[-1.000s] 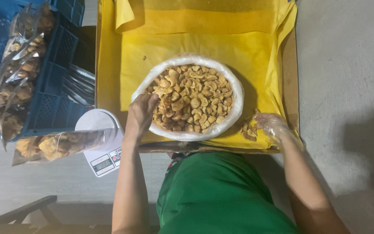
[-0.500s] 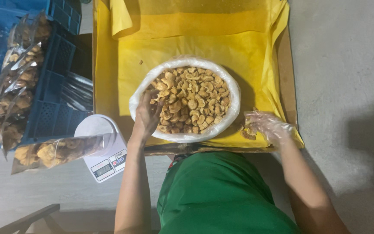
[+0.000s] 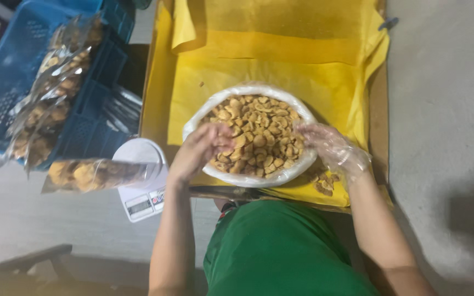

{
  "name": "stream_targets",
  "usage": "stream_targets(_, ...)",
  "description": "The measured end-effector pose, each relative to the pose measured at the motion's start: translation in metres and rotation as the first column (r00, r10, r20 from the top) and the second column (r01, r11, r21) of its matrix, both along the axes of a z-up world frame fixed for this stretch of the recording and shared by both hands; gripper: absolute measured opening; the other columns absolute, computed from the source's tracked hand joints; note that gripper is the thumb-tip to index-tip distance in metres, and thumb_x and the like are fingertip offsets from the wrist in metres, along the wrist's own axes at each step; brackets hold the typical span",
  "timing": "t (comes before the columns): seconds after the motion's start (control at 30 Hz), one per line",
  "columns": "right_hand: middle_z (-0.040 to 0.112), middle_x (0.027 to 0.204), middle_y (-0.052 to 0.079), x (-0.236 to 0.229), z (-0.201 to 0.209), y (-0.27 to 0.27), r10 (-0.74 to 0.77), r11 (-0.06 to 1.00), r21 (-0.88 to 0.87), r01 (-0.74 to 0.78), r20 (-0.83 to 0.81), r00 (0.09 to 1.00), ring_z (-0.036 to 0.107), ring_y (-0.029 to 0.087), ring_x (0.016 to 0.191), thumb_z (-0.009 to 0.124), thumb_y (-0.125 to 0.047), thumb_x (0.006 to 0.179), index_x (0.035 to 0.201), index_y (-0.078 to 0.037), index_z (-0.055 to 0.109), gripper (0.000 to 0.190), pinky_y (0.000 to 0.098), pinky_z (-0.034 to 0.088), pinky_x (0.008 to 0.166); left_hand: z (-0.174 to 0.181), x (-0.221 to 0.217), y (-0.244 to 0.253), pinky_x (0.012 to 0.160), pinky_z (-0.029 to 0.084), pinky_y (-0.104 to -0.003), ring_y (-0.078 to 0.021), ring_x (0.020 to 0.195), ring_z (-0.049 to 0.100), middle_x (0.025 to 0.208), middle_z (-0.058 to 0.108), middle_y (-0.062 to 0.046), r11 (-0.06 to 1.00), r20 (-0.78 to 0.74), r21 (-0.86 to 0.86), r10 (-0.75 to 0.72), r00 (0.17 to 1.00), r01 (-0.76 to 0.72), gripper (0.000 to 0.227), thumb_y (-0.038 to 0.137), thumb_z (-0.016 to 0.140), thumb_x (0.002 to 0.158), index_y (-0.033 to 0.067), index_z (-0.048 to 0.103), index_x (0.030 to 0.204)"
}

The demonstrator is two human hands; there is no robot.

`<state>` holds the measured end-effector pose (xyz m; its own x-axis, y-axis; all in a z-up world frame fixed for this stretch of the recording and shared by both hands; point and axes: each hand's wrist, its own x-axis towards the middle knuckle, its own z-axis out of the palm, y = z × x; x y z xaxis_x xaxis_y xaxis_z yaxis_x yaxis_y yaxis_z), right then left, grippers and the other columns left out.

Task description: The person scoops snack pieces from a large bag into small clear pouches, weighs each pouch on a digital scale, and places the filled pouches into a blue crate. The process is repeated multiple times throughout the clip.

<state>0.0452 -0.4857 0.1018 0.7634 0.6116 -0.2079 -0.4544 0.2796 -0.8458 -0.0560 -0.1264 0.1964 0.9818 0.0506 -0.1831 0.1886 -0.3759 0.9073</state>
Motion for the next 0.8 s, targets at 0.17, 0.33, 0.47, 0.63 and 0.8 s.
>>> stream_targets(0.17, 0.059, 0.111, 0.003, 0.023, 0.043, 0.041, -0.072, 0.947, -0.312, 0.071, 0.008, 0.997, 0.059, 0.012, 0.093, 0.069, 0.007, 0.084, 0.138, -0.009, 0.065, 0.057, 0.0247, 0.054, 0.086, -0.046, -0.010, -0.002, 0.108, 0.043, -0.052, -0.0472, 0.135, 0.043, 0.151, 0.045, -0.030, 0.773, 0.138, 0.626, 0.017, 0.990, -0.100, 0.046, 0.050, 0.066, 0.099, 0.0077, 0.070, 0.116)
stream_targets(0.33, 0.065, 0.103, 0.004, 0.039, 0.048, 0.061, -0.089, 0.808, -0.565, 0.168, 0.165, 0.982, 0.057, 0.012, 0.084, 0.059, -0.008, 0.102, 0.132, -0.010, 0.067, 0.032, 0.0222, 0.049, 0.071, -0.038, -0.042, -0.001, 0.123, 0.045, -0.052, -0.0401, 0.142, 0.049, 0.155, 0.042, -0.023, 0.832, 0.313, 0.283, 0.391, 0.866, -0.478, 0.050, 0.049, 0.054, 0.106, 0.0118, 0.048, 0.138)
stream_targets(0.47, 0.063, 0.101, 0.000, 0.039, 0.027, 0.079, 0.023, 0.824, -0.564, 0.056, 0.132, 0.991, 0.059, 0.007, 0.087, 0.059, -0.013, 0.101, 0.131, -0.010, 0.064, 0.030, 0.0203, 0.052, 0.076, -0.028, -0.047, -0.029, 0.105, 0.043, -0.060, -0.0465, 0.142, 0.040, 0.160, 0.029, -0.018, 0.017, 0.014, 1.000, -0.052, 0.999, -0.013, 0.082, 0.052, 0.064, 0.081, 0.0245, 0.034, 0.153)
stream_targets(0.63, 0.062, 0.102, -0.001, 0.039, -0.002, 0.091, 0.211, 0.783, -0.622, -0.013, 0.246, 0.946, 0.060, 0.010, 0.088, 0.063, -0.008, 0.096, 0.134, -0.008, 0.066, 0.038, 0.0238, 0.049, 0.074, -0.019, -0.095, -0.045, 0.118, 0.043, -0.054, -0.0429, 0.138, 0.046, 0.154, 0.041, -0.020, 0.953, -0.153, 0.247, -0.138, 0.978, 0.173, 0.046, 0.052, 0.056, 0.106, 0.0133, 0.057, 0.131)
stream_targets(0.8, 0.067, 0.105, 0.004, 0.044, -0.006, 0.108, 0.259, 0.712, -0.699, 0.056, 0.336, 0.906, 0.061, 0.013, 0.087, 0.062, -0.004, 0.096, 0.134, -0.006, 0.068, 0.039, 0.0256, 0.049, 0.075, 0.048, -0.147, -0.033, 0.115, 0.028, -0.057, -0.0498, 0.146, 0.019, 0.162, 0.024, -0.034, 0.815, -0.112, 0.516, -0.241, 0.964, 0.264, 0.084, 0.018, 0.078, 0.084, 0.0106, 0.032, 0.154)
